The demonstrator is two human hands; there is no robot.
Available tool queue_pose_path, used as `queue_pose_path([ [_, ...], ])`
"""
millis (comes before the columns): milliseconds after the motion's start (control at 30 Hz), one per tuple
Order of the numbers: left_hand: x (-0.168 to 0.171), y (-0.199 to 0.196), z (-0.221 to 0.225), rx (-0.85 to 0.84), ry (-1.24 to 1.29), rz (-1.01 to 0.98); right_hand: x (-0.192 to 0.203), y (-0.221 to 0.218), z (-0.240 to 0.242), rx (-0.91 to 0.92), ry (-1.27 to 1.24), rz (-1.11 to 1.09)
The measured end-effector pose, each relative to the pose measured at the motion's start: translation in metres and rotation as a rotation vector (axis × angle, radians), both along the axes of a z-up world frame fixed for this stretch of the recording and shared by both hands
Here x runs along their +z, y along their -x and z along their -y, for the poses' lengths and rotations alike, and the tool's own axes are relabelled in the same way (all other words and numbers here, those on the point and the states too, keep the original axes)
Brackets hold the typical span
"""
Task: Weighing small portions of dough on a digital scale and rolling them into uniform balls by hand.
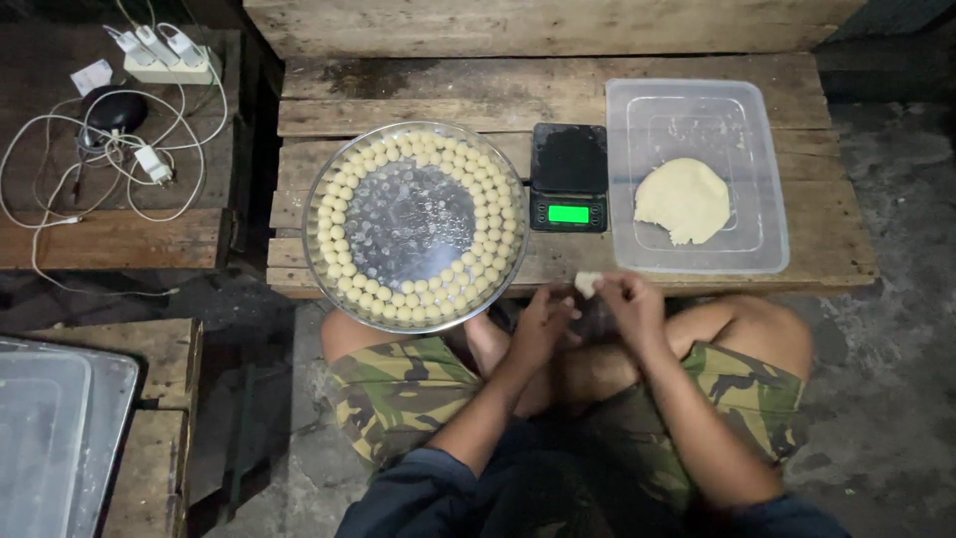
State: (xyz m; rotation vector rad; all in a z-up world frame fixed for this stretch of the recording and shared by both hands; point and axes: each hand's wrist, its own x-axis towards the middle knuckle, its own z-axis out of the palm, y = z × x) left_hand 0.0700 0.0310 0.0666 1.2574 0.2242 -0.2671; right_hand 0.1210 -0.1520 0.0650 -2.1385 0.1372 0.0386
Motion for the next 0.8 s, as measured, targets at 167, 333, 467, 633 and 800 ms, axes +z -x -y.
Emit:
queue_pose_path([
  [167,-0.093,-0.016,0.019,0.129,0.431,-0.614,0.013,-0.089,-0.008,-0.004,0.253,0.29],
  [333,-0.035,-0.002,0.007,-0.052,0.372,-0.497,-0.021,-0.181,-0.019,-0.049,0.062,0.188],
  [467,-0.193,-0.004,0.037,-0.125,0.113,-0.324,-0.018,-0.203,-0.024,0.118,0.419,0.167],
  [633,-0.148,-0.001,0.026,-0.356,-0.346,-0.059,0.022,-0.158,-0.014,0.085,0.513,0.298],
  [800,-0.05,-0.005,0.012,-1.02,-0.905,0.151,0.037,-0.096,0.036,0.109,0.664,0.297],
])
